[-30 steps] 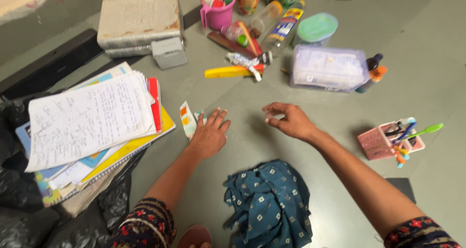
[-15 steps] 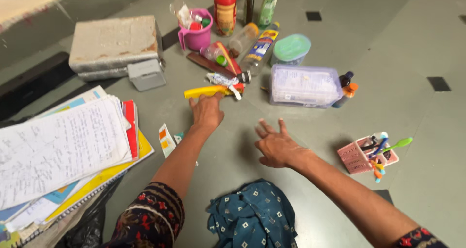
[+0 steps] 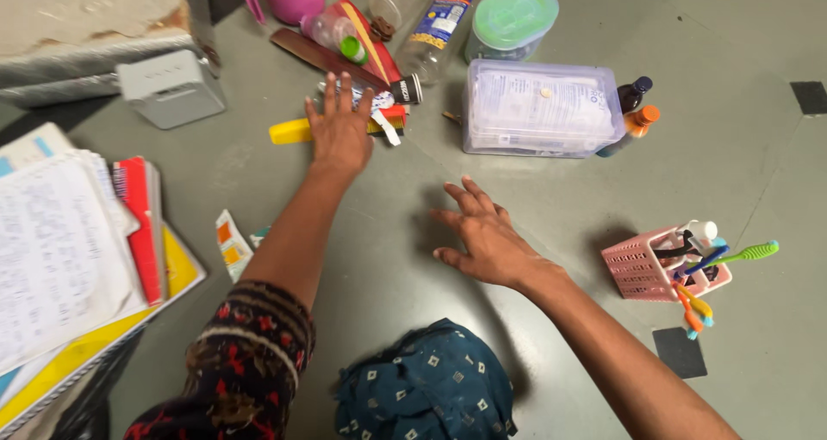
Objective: The person wipes a pink plastic organizer with a cloth, then places toothbrushes, toothpaste, and other small items into it. They also handle combs, a small bottle, and a plastic water bottle, arranging them on the floor.
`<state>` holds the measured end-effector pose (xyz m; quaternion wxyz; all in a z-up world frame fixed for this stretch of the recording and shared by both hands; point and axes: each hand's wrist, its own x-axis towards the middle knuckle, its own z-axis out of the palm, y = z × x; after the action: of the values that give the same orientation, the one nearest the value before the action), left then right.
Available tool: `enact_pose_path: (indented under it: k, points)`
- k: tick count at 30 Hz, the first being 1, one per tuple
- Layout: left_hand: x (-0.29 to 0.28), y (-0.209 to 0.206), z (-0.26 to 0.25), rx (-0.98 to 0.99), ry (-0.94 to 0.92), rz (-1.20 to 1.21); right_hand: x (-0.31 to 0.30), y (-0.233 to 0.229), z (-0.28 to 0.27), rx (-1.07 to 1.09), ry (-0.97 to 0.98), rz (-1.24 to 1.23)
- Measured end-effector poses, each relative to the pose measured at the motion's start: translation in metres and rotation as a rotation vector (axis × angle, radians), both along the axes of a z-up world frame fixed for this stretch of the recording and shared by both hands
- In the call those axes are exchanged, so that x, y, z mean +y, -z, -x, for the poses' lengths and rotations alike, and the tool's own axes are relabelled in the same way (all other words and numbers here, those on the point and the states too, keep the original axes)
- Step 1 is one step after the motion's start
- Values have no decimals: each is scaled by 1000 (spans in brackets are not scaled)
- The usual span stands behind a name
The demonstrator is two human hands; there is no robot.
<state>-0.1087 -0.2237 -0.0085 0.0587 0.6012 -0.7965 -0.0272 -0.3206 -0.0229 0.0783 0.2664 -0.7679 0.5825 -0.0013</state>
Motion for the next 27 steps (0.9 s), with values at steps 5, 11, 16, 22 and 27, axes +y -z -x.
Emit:
enact_pose_path:
  k: [5, 11, 16, 22, 27]
  points:
    - [-22, 14, -4, -139, 67, 175, -3, 22, 7, -36, 24, 2]
    - [-33, 46, -12, -110, 147, 306, 5, 40, 15, -119, 25, 2]
    - [0, 58, -14, 38, 346, 453, 5, 39, 17, -153, 25, 36]
    - [144, 36, 1, 120, 694, 310, 14, 30, 20, -217, 26, 83]
    - [162, 5, 8, 279, 682, -36, 23, 15, 28, -189, 78, 68]
